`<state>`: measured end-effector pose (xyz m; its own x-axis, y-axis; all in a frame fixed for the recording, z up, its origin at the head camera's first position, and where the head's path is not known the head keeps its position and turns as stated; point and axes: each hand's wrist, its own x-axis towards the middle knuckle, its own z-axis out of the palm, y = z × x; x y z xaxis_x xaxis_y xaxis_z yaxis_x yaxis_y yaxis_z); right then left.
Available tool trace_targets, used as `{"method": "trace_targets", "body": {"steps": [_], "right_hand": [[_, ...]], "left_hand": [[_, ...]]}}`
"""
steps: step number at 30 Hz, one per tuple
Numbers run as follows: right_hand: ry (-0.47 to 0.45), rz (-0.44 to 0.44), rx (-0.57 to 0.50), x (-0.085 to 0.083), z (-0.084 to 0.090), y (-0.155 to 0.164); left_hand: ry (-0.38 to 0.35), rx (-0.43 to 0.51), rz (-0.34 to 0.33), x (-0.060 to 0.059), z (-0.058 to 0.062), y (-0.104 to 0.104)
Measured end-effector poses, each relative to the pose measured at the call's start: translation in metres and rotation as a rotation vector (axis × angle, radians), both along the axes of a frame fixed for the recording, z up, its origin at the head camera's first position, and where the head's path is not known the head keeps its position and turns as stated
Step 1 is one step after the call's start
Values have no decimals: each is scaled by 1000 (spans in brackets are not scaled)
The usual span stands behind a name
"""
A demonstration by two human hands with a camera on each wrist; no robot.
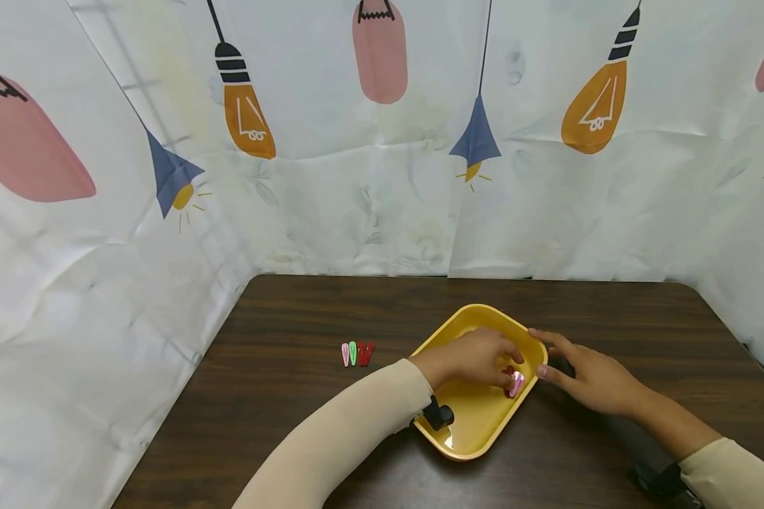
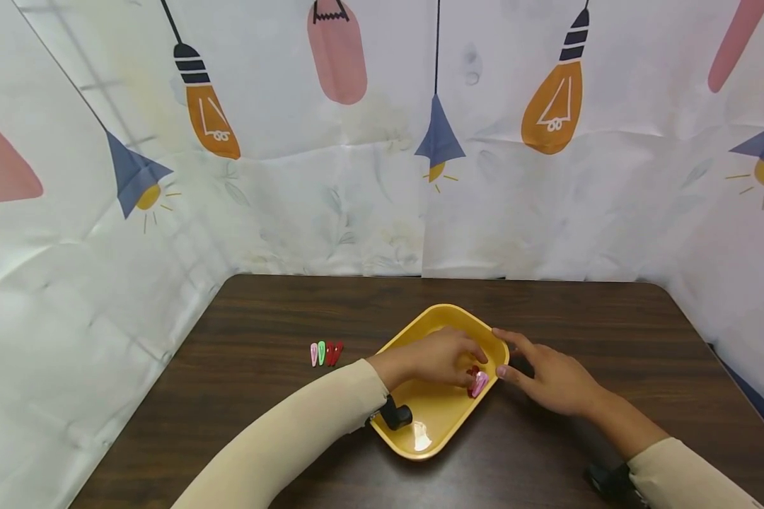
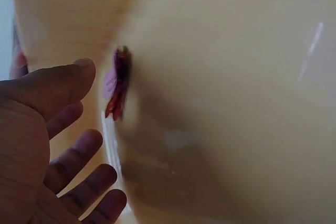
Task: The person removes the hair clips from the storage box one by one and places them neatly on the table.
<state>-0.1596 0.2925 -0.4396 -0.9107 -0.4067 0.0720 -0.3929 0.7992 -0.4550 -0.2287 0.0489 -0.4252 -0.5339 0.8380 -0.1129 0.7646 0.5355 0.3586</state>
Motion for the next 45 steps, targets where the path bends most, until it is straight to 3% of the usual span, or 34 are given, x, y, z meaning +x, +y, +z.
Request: {"method": "trace_targets", "body": {"steps": [8,45], "right_hand": [[20,3,3,1,-3,1],[21,-1,2,1,-5,1]], "left_hand": [[65,-56,0,3,-1,0],[89,-98,-10,8,-7,0]]}}
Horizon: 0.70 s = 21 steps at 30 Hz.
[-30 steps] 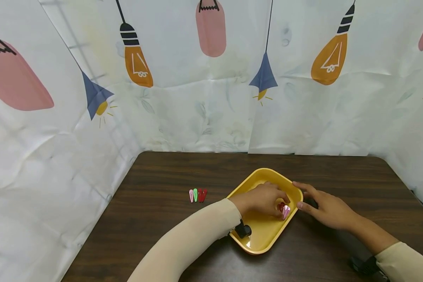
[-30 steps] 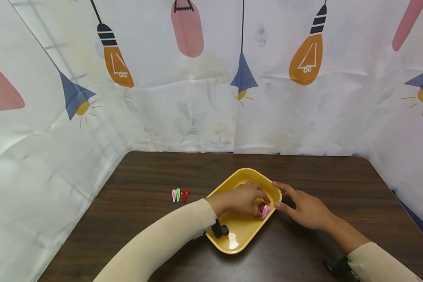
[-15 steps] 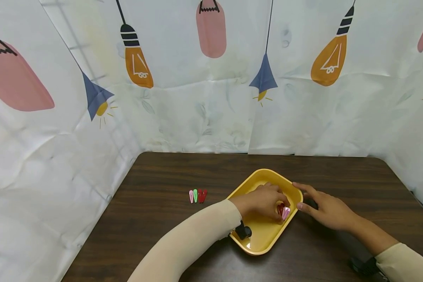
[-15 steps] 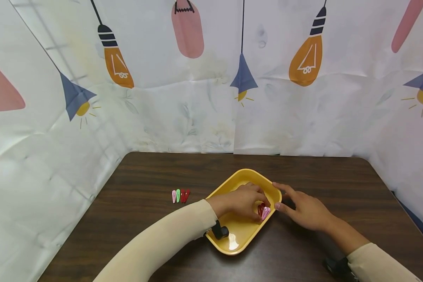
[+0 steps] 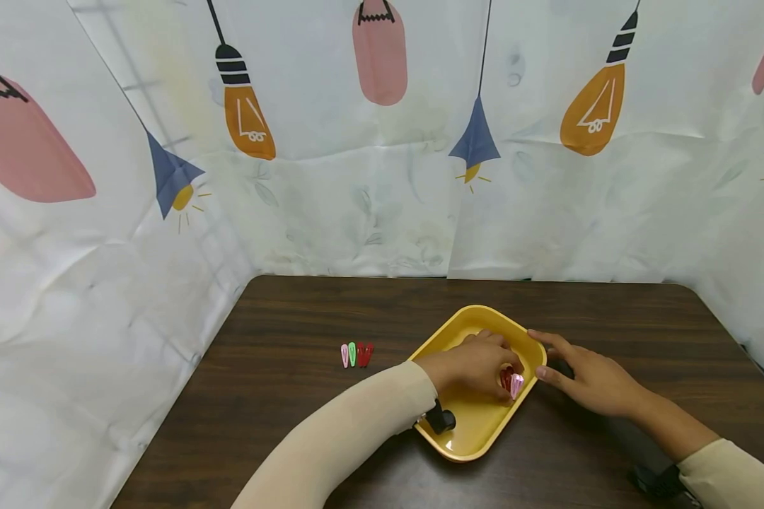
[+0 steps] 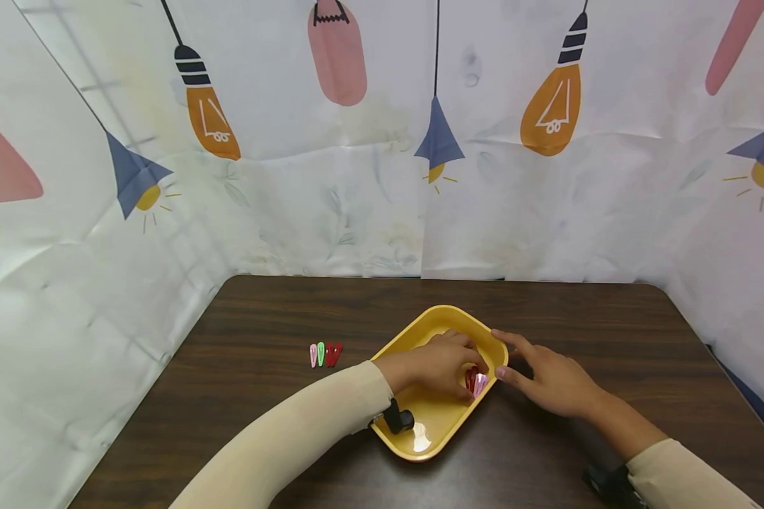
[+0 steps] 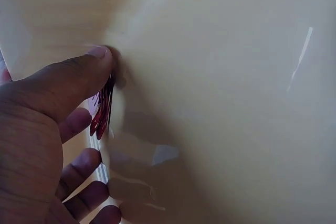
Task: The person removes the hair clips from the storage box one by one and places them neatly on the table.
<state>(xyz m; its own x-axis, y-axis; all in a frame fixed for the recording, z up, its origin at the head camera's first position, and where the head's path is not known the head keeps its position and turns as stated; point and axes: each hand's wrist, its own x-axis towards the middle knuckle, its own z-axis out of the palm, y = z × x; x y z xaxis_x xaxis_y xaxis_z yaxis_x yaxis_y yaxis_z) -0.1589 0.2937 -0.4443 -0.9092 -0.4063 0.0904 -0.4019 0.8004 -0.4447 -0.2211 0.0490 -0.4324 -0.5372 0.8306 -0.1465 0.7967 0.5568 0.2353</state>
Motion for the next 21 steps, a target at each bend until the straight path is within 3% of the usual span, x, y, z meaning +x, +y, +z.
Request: {"method": "trace_targets", "body": {"steps": [21], "right_hand": [[4,6,2,0,1,-1]], "left_hand": [[-4,-9,7,2,1,0]]}}
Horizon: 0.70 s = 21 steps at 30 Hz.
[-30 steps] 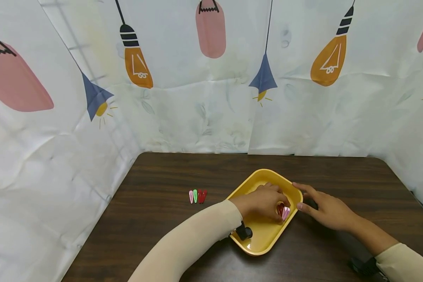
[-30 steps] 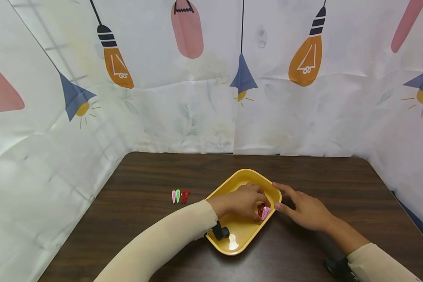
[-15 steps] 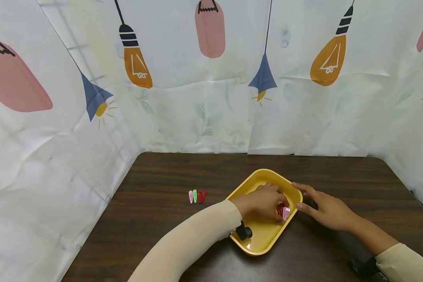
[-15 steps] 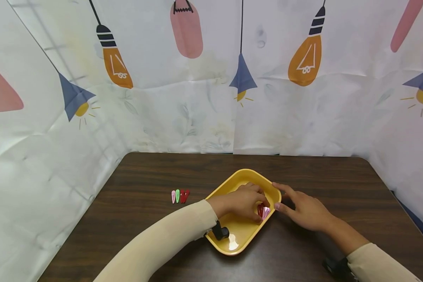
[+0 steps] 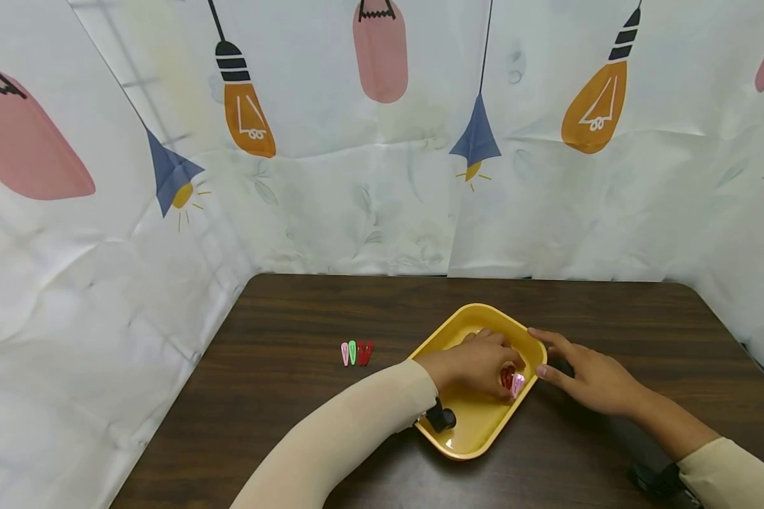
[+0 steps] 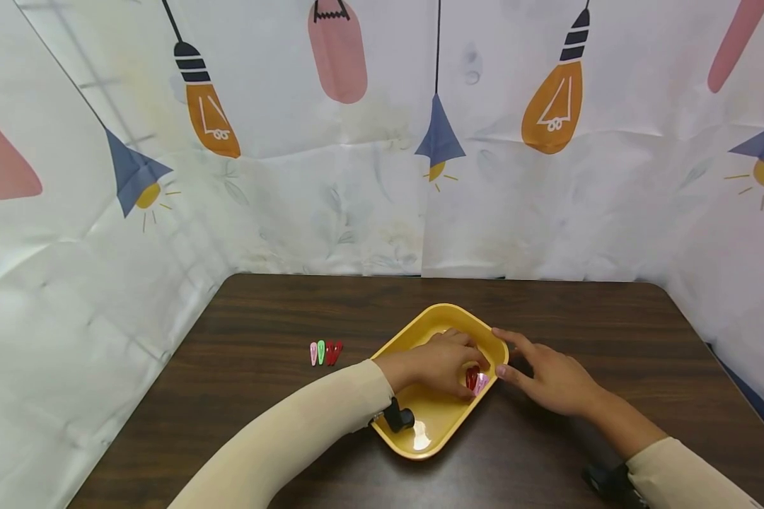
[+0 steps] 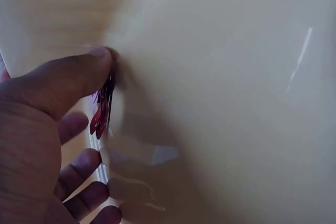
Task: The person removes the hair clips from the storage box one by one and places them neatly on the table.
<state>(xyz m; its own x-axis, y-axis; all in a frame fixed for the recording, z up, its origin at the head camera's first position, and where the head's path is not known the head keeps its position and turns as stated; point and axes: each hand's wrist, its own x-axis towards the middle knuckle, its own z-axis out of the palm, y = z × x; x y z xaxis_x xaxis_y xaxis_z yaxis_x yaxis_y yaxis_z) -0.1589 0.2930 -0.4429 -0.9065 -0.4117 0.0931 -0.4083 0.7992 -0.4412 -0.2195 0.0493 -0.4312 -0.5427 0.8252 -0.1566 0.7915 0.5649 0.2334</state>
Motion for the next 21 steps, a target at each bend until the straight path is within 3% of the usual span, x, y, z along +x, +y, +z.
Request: {"method": "trace_targets", "body": {"steps": [21], "right_hand": [[5,-6,1,1,1,0]], "left_hand": [[-6,-23,22,-2,1,3]]}}
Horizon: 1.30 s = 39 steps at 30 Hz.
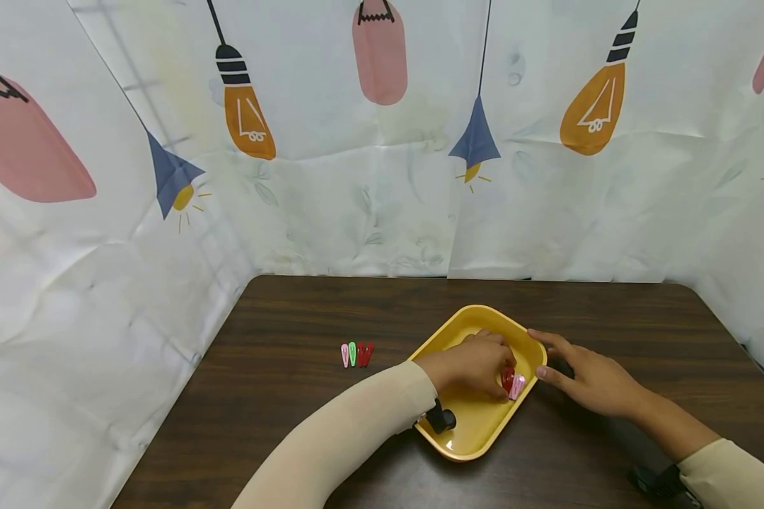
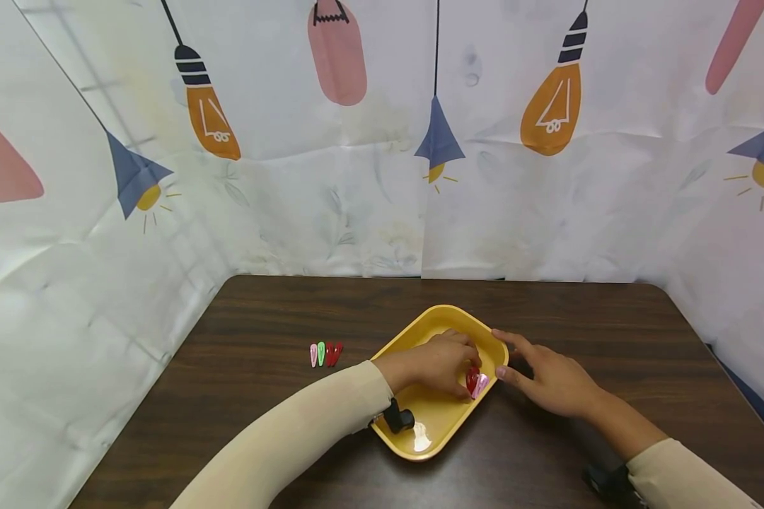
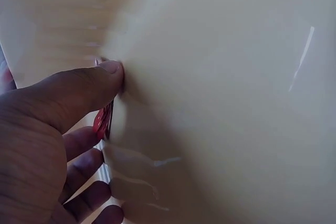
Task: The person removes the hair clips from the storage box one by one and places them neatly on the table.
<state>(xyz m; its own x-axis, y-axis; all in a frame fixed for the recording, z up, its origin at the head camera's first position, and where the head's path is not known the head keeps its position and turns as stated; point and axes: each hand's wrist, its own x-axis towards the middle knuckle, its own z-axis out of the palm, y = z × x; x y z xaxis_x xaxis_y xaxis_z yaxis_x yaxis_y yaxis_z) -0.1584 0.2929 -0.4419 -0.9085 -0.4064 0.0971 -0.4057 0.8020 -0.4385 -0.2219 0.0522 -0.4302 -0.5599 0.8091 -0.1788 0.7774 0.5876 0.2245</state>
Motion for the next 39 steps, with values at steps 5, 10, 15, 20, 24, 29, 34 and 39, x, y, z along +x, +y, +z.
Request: {"method": "trace_targets", "body": {"steps": [5,10,15,20,24,29,34,39], "right_hand": [[5,-5,4,0,-1,0],[6,-5,7,0,-2,0],[4,-8,2,1,-2,0],[2,1,-3,1,-1,-1],[-2,2,-5,1,0,-1],[-7,4,0,0,-1,-1],[-14,2,3,0,1,-1],[-25,-4,10,0,2,-1]], "left_hand": [[-3,6,2,0,1,-1],[-7,13,-1,1,1,-1],[-12,18,-2,1,1,-1],[-7,12,-13,1,3,-2],[-2,12,-22,-1,5,-1],[-19,43,-10,-3,11,-1],[-105,108,27,-5,19,-5],[-187,178,72,-5,24,-12]]}}
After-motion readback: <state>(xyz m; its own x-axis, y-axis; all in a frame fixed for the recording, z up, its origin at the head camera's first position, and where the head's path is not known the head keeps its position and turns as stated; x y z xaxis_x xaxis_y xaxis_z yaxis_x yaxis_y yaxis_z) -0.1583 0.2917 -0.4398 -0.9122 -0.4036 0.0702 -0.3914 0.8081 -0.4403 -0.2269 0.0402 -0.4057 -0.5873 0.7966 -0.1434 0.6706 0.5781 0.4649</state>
